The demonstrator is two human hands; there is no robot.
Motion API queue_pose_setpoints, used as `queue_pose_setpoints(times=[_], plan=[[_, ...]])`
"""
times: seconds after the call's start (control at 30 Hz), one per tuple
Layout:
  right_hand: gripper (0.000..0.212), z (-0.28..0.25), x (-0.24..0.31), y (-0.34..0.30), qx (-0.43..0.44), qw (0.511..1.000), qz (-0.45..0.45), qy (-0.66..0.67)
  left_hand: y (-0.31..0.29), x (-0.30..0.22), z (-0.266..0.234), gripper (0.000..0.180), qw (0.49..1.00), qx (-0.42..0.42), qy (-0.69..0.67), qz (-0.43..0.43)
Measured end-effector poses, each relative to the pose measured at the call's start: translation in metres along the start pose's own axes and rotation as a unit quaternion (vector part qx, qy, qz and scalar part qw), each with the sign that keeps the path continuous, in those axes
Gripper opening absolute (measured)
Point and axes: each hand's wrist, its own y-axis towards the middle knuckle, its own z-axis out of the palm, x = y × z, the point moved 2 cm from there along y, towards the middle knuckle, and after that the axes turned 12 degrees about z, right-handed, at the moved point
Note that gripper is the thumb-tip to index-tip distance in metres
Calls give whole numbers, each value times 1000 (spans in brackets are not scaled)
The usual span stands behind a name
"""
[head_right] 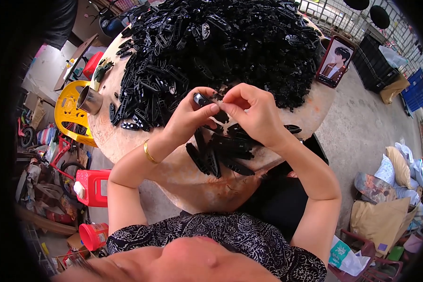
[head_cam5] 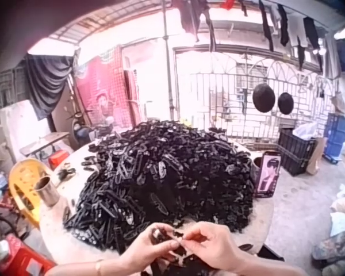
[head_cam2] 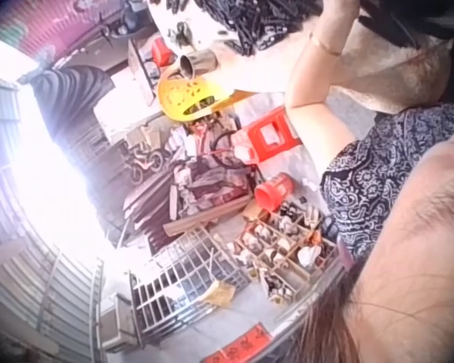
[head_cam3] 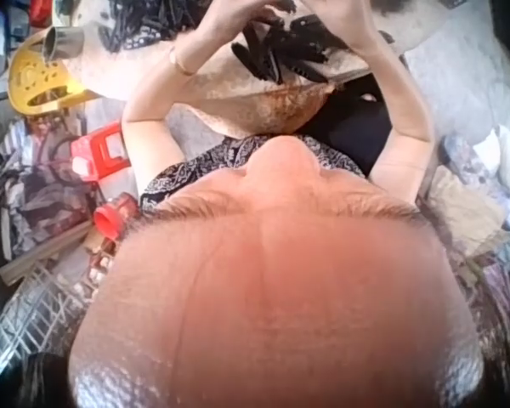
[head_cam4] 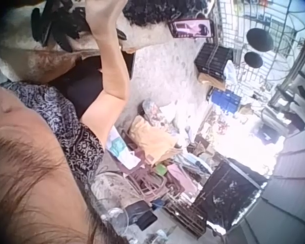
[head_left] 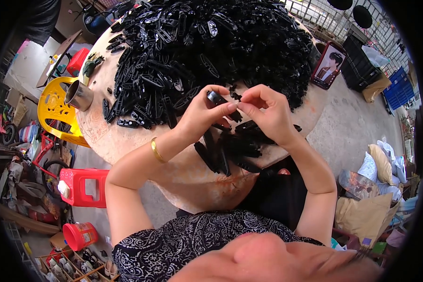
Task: The person assembles black plastic components by fitting small plastic pieces into plastic bases by hand and placing the assembled parts in a stack on the table.
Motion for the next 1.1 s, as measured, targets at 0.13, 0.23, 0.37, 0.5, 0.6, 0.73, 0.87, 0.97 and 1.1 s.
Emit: queue_pose_setpoints(times=[0.13, 0.23, 0.37, 0.5, 0.6, 0.73, 0.87, 0.97, 1.1], plan=[[9, 1, 0, 1, -7, 1000, -13, 18, 1, 1, 2, 35, 993, -3, -113, -22], [12, 1, 0, 0, -37, 996, -72, -47, 1, 2, 6, 33, 978, 25, -194, -66], [11, 1, 0, -2, -47, 986, -131, -94, -2, 1, 6, 39, 976, 4, -196, -99], [10, -1, 0, -4, -47, 973, -179, -141, -2, 2, 7, 42, 970, -4, -217, -111], [11, 0, 1, -5, -56, 962, -208, -165, -3, 3, 7, 43, 969, -15, -217, -115], [14, 2, 1, -9, -53, 948, -226, -219, -3, 1, 4, 40, 973, -24, -184, -135], [17, 4, 5, -15, -60, 921, -258, -287, -6, 3, 4, 32, 982, -2, -171, -82], [17, 4, 4, -16, -54, 917, -265, -293, -6, 1, 2, 32, 982, -6, -168, -87], [20, 3, 15, -14, -62, 991, -38, -112, -9, -16, 10, 34, 998, 13, -51, 19]])
